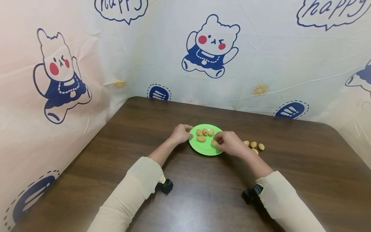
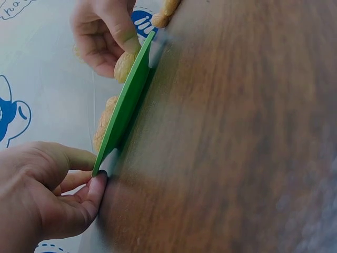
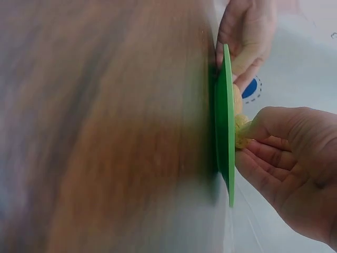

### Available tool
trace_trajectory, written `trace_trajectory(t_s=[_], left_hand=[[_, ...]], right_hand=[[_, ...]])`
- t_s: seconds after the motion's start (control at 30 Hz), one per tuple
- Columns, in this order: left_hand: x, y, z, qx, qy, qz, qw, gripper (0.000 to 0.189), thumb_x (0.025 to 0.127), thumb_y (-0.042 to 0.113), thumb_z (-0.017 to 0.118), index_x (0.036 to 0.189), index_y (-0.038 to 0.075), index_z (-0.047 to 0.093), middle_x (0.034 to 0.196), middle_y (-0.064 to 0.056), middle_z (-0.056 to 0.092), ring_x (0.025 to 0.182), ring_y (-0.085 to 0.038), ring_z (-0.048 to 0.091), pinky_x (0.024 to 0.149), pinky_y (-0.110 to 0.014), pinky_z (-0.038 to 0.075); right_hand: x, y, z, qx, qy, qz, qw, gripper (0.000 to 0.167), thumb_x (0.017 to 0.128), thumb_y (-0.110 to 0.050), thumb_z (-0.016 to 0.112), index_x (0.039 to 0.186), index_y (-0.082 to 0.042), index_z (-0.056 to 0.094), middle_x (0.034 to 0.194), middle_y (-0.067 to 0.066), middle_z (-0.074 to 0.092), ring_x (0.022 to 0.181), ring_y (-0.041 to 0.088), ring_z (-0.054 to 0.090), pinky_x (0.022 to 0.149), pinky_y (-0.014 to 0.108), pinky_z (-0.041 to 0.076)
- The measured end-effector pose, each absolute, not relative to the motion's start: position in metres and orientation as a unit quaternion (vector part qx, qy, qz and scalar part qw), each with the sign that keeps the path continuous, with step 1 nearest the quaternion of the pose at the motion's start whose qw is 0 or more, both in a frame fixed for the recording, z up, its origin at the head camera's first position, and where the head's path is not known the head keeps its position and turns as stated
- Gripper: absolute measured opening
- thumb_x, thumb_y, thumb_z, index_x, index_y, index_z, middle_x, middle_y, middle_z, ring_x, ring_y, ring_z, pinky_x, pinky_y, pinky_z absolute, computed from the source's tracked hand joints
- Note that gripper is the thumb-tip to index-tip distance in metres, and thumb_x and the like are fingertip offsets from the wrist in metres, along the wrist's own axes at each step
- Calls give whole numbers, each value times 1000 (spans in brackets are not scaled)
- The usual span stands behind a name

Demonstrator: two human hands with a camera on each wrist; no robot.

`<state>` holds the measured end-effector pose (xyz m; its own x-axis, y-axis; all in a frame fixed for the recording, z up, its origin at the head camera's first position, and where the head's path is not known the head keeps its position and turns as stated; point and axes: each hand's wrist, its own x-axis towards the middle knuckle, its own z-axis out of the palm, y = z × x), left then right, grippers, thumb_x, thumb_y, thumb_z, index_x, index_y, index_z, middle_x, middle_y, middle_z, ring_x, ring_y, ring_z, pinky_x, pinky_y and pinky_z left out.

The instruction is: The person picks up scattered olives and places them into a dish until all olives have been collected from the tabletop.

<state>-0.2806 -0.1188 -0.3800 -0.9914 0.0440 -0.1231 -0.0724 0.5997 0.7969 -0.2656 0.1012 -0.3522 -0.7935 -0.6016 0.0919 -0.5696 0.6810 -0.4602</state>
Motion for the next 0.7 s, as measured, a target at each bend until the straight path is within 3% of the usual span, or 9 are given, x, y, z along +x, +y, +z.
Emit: trace_trajectory(t_s=[0.4,0.7], left_hand=[[-280,-119,-379,-6,895,442,62,44,86,6,64,129,1,54,117,-13,57,105,-21,51,82,-30,45],[-279,-120,-377,-6,895,441,63,44,86,6,64,128,1,54,116,-13,58,103,-21,52,80,-29,45]], right_hand=[[-265,81,-354,-357,906,-224,32,9,80,-5,69,89,-6,68,80,0,65,78,15,60,69,30,49],[-263,69,-354,-390,896,-210,20,6,83,-8,68,88,-5,69,75,-2,64,64,8,51,60,23,43]])
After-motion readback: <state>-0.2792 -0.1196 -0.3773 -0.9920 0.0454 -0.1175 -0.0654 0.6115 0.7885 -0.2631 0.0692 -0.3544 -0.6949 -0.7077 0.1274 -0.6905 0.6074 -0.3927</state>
